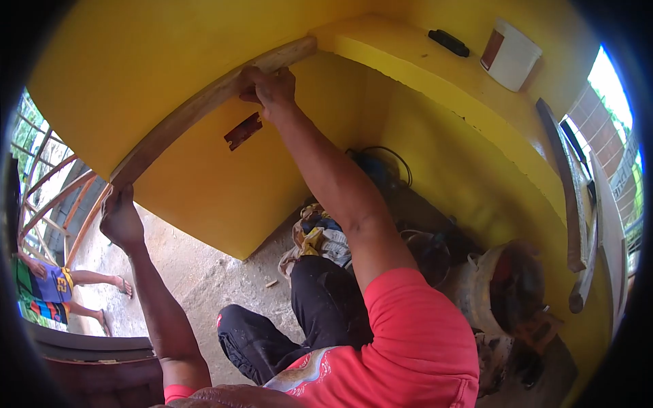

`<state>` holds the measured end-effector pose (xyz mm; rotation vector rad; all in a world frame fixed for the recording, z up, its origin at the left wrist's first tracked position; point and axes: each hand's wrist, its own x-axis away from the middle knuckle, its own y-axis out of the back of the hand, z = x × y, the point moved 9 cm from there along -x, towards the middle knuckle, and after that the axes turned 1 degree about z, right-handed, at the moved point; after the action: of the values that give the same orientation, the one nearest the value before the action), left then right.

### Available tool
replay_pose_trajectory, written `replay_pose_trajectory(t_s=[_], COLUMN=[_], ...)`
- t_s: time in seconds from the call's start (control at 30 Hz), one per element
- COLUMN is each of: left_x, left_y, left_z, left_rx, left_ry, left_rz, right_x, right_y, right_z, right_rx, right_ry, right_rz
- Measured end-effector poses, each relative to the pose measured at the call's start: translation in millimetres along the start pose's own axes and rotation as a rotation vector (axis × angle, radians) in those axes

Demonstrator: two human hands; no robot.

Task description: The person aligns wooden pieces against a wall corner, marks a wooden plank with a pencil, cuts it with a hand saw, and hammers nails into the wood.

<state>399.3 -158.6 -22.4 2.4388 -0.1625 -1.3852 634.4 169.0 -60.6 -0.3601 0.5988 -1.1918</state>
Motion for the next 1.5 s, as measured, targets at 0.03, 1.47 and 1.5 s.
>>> replay_pose_trajectory(t_s=[0.03,1.47,1.5], left_x=[0,8,6], left_y=[0,4,2], left_z=[0,-1,-1], left_rx=[0.004,0.124,0.106], left_ry=[-0.007,0.005,-0.008], left_rz=[-0.001,-0.063,-0.058], right_x=[0,-14,-14], right_y=[0,25,25], right_z=[1,-2,-1], right_rx=[0.008,0.095,0.09], right_ry=[-0.008,-0.041,-0.039], right_rz=[-0.003,-0.082,-0.088])
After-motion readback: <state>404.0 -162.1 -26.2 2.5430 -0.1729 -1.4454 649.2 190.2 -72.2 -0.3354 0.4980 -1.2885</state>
